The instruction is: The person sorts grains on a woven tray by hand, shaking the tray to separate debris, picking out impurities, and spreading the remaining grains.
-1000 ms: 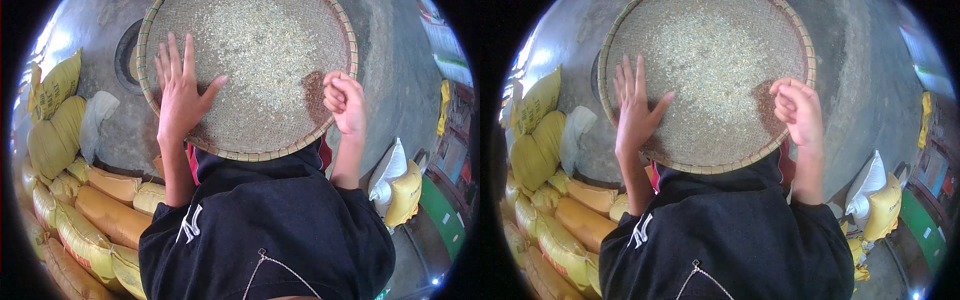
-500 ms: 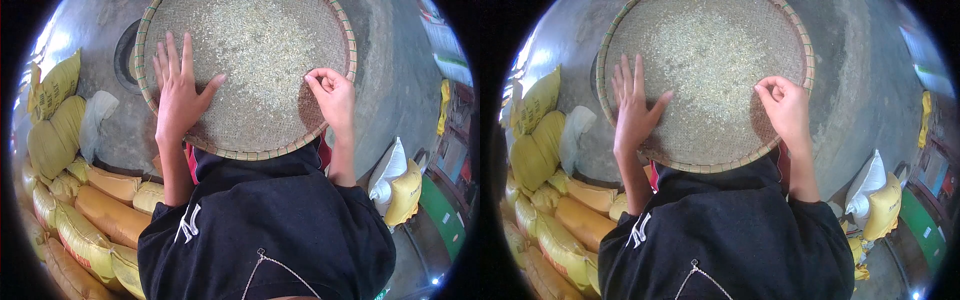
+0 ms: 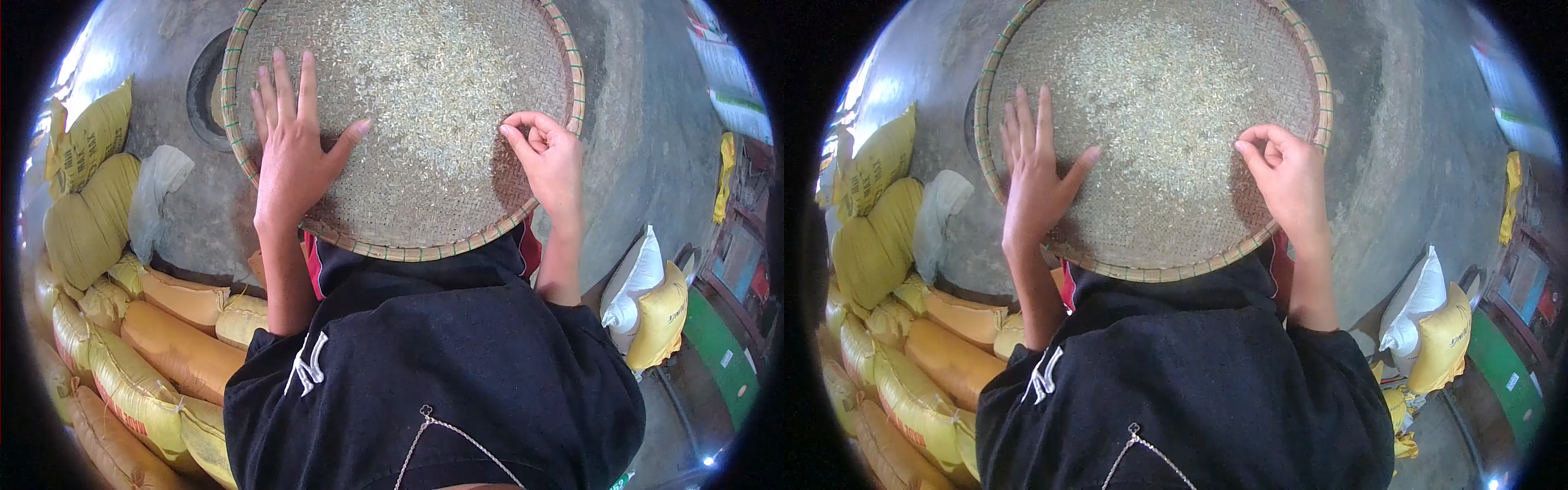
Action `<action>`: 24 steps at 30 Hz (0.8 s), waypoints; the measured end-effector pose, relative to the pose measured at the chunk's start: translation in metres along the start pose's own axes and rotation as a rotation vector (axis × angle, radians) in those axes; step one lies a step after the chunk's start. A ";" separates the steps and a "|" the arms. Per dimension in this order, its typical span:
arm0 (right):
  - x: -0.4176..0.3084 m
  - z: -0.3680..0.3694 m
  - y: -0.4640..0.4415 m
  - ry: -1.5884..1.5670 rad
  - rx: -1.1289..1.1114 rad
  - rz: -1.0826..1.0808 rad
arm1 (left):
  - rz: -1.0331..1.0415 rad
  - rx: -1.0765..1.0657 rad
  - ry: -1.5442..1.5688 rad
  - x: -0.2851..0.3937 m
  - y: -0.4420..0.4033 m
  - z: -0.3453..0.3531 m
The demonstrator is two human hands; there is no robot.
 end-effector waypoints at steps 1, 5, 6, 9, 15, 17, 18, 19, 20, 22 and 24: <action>-0.001 -0.001 0.000 0.022 0.021 -0.008 | 0.002 0.000 0.000 0.000 0.000 0.000; -0.004 -0.001 0.002 0.037 0.027 -0.019 | -0.003 0.005 -0.014 0.000 0.001 0.001; -0.003 -0.001 0.002 0.036 0.041 -0.030 | -0.007 0.000 -0.010 0.000 0.001 0.000; -0.003 -0.002 0.001 0.038 0.048 -0.059 | -0.017 -0.001 0.014 -0.001 0.001 0.001; -0.005 0.002 0.001 0.052 0.026 -0.063 | -0.026 -0.008 0.032 -0.001 0.000 0.001; -0.001 0.001 0.001 0.046 0.024 -0.051 | -0.027 -0.011 0.036 -0.002 0.000 0.002; 0.003 0.001 -0.001 0.004 0.016 -0.035 | -0.016 -0.003 0.009 -0.001 0.000 0.001; 0.006 0.000 -0.001 -0.038 0.007 -0.019 | -0.006 0.004 -0.018 0.000 0.000 0.000; 0.005 -0.002 -0.002 -0.038 0.006 -0.019 | -0.006 0.003 -0.018 0.000 0.000 0.001; 0.019 0.002 0.001 -0.552 -0.049 0.256 | -0.003 0.009 -0.001 0.000 0.001 0.000; 0.018 0.006 0.001 -1.027 -0.251 0.318 | -0.003 0.007 -0.002 -0.001 0.001 0.001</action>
Point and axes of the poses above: each hand's wrist, its own y-axis away from the middle knuckle, its own z-axis out of the palm, x = y × z, the point moved 10 cm from there along -y, towards the middle knuckle, and after that the axes turned 4 degrees about x, right-handed, at the moved point
